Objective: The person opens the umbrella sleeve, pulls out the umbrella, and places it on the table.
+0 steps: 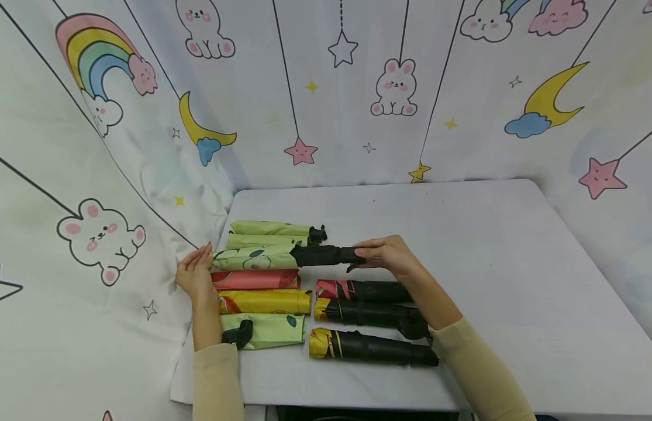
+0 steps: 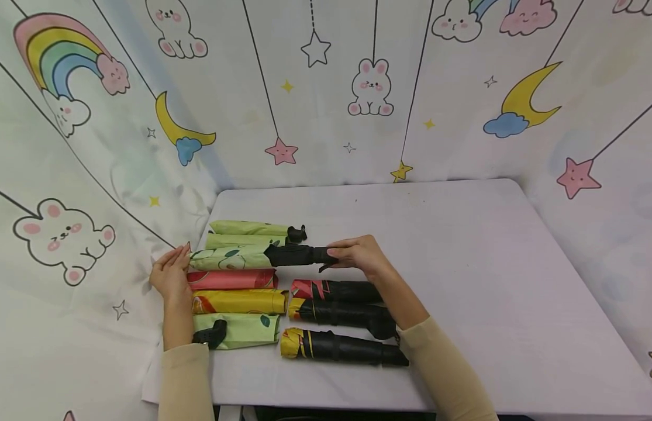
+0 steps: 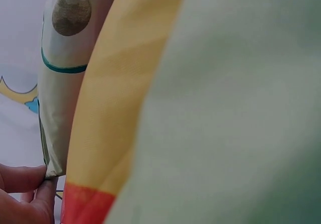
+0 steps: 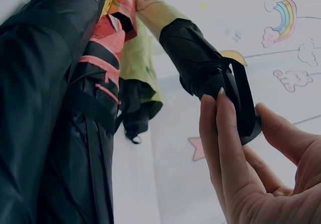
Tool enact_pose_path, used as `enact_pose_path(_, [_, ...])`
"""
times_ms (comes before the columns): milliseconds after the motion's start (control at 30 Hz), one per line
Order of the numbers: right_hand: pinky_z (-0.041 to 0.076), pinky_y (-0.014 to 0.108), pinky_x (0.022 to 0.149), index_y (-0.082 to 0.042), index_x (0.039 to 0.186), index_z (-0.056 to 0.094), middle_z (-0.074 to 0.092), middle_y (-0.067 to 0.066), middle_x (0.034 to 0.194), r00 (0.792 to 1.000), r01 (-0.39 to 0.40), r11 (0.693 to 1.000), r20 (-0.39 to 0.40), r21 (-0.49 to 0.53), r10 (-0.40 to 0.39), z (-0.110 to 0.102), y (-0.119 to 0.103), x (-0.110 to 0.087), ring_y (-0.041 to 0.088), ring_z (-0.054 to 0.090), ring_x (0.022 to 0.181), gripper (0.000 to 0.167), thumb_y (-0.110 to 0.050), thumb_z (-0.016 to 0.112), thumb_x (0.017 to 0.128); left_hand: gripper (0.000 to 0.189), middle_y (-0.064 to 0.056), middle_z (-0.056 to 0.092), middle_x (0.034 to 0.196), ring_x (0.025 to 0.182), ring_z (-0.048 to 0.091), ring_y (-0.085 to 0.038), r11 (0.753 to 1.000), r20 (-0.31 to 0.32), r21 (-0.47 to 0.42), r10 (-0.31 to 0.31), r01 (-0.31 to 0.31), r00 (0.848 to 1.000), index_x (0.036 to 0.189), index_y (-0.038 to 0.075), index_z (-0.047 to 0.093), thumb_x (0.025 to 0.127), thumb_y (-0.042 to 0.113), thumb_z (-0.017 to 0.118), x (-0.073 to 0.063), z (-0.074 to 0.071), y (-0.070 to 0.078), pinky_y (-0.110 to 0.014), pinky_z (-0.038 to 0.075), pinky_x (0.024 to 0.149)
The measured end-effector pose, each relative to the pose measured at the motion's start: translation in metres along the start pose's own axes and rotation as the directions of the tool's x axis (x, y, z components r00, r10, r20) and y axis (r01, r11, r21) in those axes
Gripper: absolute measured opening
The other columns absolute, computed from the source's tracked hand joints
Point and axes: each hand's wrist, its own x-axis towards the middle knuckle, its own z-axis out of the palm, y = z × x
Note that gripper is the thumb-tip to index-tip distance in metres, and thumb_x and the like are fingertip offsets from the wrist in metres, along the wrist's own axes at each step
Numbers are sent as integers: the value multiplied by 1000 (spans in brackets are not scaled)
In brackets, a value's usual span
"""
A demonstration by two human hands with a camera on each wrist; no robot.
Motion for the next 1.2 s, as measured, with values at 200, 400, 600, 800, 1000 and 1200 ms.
enact_pose_path(200, [63,40,87,10,127,69,76,18,115,1000,14,1000,10,12,-14,-6,0,-6,26,78,92,37,-12,75,97,36,-28,64,125,124,65,-39,1000,19,12,-8,8,1000,122,-11,54,90,-23,64,-1,0,-1,-37,54,103])
enact_pose_path(400, [63,42,89,12,128,68,75,19,117,1000,23,999,19,32,-23,-11,2,-10,24,78,94,38,-10,76,96,37,-29,64,125,124,65,-40,1000,21,-5,-9,9,1000,123,-11,53,90,-22,64,-4,2,0,-37,54,103])
enact_pose_path(600, [63,42,88,12,127,68,74,21,119,999,40,999,12,35,-40,-17,4,-12,24,77,95,38,-9,75,96,38,-26,65,123,119,69,-35,1000,31,-1,-12,12,999,126,-12,52,91,-21,63,-5,6,0,-39,53,105])
enact_pose_path(800, [63,43,89,12,127,68,75,19,118,999,36,999,13,40,-36,-22,6,-15,24,77,96,38,-9,76,96,36,-28,65,123,119,69,-37,1000,-17,-9,9,-9,1000,125,-13,55,91,-22,63,-4,5,0,-39,54,104])
enact_pose_path(1000, [62,43,90,11,128,68,75,16,118,1000,24,999,-10,34,-23,-33,6,-22,25,77,97,41,-11,77,95,36,-28,66,121,119,69,-37,999,-28,-38,9,-10,1000,123,-13,55,90,-22,64,-2,3,-1,-37,56,101])
enact_pose_path(1200, [61,41,93,10,132,65,72,15,123,1000,26,1000,-2,15,-26,-46,8,-28,22,76,101,45,-14,76,97,34,-30,65,123,119,69,-37,1000,-24,-31,3,-4,1000,122,-12,56,90,-22,64,-2,3,0,-38,54,103])
